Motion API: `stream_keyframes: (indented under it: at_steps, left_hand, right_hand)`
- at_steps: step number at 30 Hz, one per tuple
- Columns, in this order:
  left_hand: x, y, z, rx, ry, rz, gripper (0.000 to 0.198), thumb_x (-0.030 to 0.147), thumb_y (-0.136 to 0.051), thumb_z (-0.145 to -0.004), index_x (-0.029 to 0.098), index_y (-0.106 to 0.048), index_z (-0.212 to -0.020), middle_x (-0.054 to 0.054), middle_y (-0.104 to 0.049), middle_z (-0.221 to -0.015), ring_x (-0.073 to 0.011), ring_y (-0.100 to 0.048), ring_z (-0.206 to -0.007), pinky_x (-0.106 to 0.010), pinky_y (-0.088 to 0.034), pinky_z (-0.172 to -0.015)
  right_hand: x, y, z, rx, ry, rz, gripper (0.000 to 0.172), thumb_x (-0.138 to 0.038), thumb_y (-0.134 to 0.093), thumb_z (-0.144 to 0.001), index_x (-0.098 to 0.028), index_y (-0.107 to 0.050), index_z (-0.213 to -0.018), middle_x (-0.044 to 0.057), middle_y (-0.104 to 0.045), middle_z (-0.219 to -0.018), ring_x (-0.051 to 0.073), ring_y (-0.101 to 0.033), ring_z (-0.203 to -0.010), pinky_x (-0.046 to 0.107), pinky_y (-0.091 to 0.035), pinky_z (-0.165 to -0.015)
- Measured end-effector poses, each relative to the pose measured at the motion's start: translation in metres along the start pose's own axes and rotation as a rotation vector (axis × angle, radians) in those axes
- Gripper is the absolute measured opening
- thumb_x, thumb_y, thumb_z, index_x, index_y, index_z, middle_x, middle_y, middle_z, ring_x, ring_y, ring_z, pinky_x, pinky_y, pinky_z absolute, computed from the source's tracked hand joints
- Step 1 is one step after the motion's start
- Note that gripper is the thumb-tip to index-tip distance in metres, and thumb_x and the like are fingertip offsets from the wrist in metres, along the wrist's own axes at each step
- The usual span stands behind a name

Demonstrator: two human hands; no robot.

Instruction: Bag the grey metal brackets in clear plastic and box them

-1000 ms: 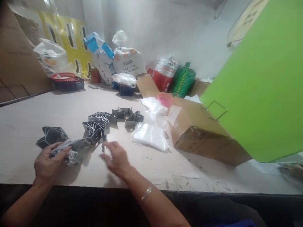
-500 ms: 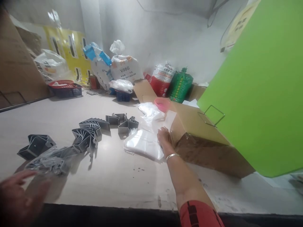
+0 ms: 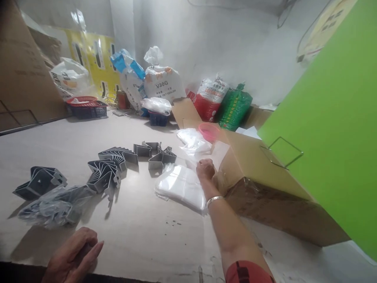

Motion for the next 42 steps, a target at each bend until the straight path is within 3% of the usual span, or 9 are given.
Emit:
stream_keyframes:
  at_steps: [3,7,13,17,21,24,29,35,42]
  left_hand:
    - [0.002,-0.022,-0.009,-0.052,0.199,0.235,0.015,0.035,-0.058,-0.072,0.02,-0.057,-0.074,-0.003,-0.058,-0.072,-0.0152,-0.055,-0.066,-0.026,-0.046,-0.061]
    - [0.002,-0.075,-0.025,-0.215,0.66,0.768,0.053,0.056,-0.058,-0.065,0.018,-0.056,-0.103,-0.014,-0.057,-0.11,-0.0255,-0.056,-0.098,-0.037,-0.048,-0.075]
    - [0.011,-0.093,-0.047,-0.261,0.771,0.971,0.034,0.042,-0.068,-0.06,0.015,-0.061,-0.079,-0.005,-0.064,-0.077,-0.0167,-0.059,-0.069,-0.032,-0.046,-0.064]
    - [-0.011,-0.082,-0.039,-0.138,0.845,0.861,0.024,0.032,-0.071,-0.055,0.012,-0.058,-0.059,-0.003,-0.063,-0.063,-0.0129,-0.055,-0.059,-0.027,-0.042,-0.061]
    - [-0.009,-0.079,-0.041,-0.2,0.774,0.92,0.025,0.033,-0.072,-0.056,0.012,-0.059,-0.061,-0.004,-0.064,-0.061,-0.0136,-0.057,-0.06,-0.028,-0.043,-0.064]
    - [-0.003,-0.076,-0.042,-0.227,0.757,0.971,0.028,0.034,-0.074,-0.055,0.013,-0.058,-0.063,-0.003,-0.064,-0.057,-0.0141,-0.059,-0.057,-0.028,-0.044,-0.063]
    - [-0.004,-0.075,-0.037,-0.276,0.787,0.952,0.03,0.034,-0.075,-0.054,0.013,-0.057,-0.064,-0.002,-0.062,-0.051,-0.0141,-0.06,-0.053,-0.027,-0.046,-0.059]
    - [-0.012,-0.076,-0.023,-0.334,0.921,0.975,0.033,0.033,-0.076,-0.053,0.012,-0.055,-0.069,-0.004,-0.064,-0.056,-0.0178,-0.062,-0.052,-0.032,-0.05,-0.053]
    - [-0.015,-0.07,-0.015,-0.327,0.953,0.943,0.02,0.02,-0.071,-0.059,0.01,-0.056,-0.066,-0.009,-0.067,-0.066,-0.0213,-0.065,-0.059,-0.033,-0.053,-0.054]
  right_hand:
    - [-0.012,0.025,0.023,0.092,-0.061,-0.066,0.017,-0.024,-0.045,-0.086,-0.014,-0.059,-0.087,0.012,-0.057,-0.102,0.021,-0.055,-0.097,0.033,-0.049,-0.073]
    - [-0.07,0.068,0.08,0.223,0.26,-0.456,0.01,-0.022,-0.049,-0.083,-0.017,-0.058,-0.08,0.012,-0.056,-0.105,0.019,-0.054,-0.101,0.031,-0.048,-0.075]
    - [-0.115,0.083,0.134,0.074,0.499,-0.652,0.007,-0.017,-0.052,-0.08,-0.02,-0.059,-0.078,0.012,-0.046,-0.12,0.022,-0.05,-0.105,0.033,-0.048,-0.073]
    - [-0.099,0.061,0.128,-0.146,0.185,-1.015,0.019,-0.034,-0.059,-0.075,-0.024,-0.056,-0.091,0.009,-0.043,-0.123,0.024,-0.046,-0.111,0.038,-0.045,-0.084]
    - [-0.074,0.016,0.132,-0.374,-0.438,-1.339,0.043,-0.049,-0.06,-0.07,-0.026,-0.049,-0.104,0.006,-0.05,-0.114,0.022,-0.054,-0.1,0.03,-0.048,-0.07]
    - [-0.079,-0.004,0.144,-0.567,-0.683,-1.48,0.047,-0.048,-0.068,-0.06,-0.026,-0.052,-0.098,0.003,-0.058,-0.097,0.018,-0.06,-0.081,0.026,-0.047,-0.059]
    - [-0.097,-0.007,0.157,-0.799,-0.75,-1.583,0.048,-0.036,-0.076,-0.053,-0.022,-0.056,-0.094,0.002,-0.066,-0.081,0.016,-0.063,-0.068,0.027,-0.048,-0.057]
    - [-0.08,-0.001,0.146,-0.589,-0.645,-1.533,0.042,-0.025,-0.08,-0.044,-0.018,-0.06,-0.08,-0.003,-0.064,-0.061,0.011,-0.061,-0.057,0.024,-0.049,-0.057]
    - [-0.072,0.008,0.141,-0.551,-0.585,-1.474,0.041,-0.03,-0.08,-0.046,-0.017,-0.059,-0.079,-0.003,-0.063,-0.058,0.013,-0.061,-0.054,0.022,-0.048,-0.045]
Point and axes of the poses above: each hand's wrist, its own z-axis away from the middle knuckle, its own y-axis out of the back of the hand, x = y × z, the point moved 9 cm from there along -z, towards the middle knuckle
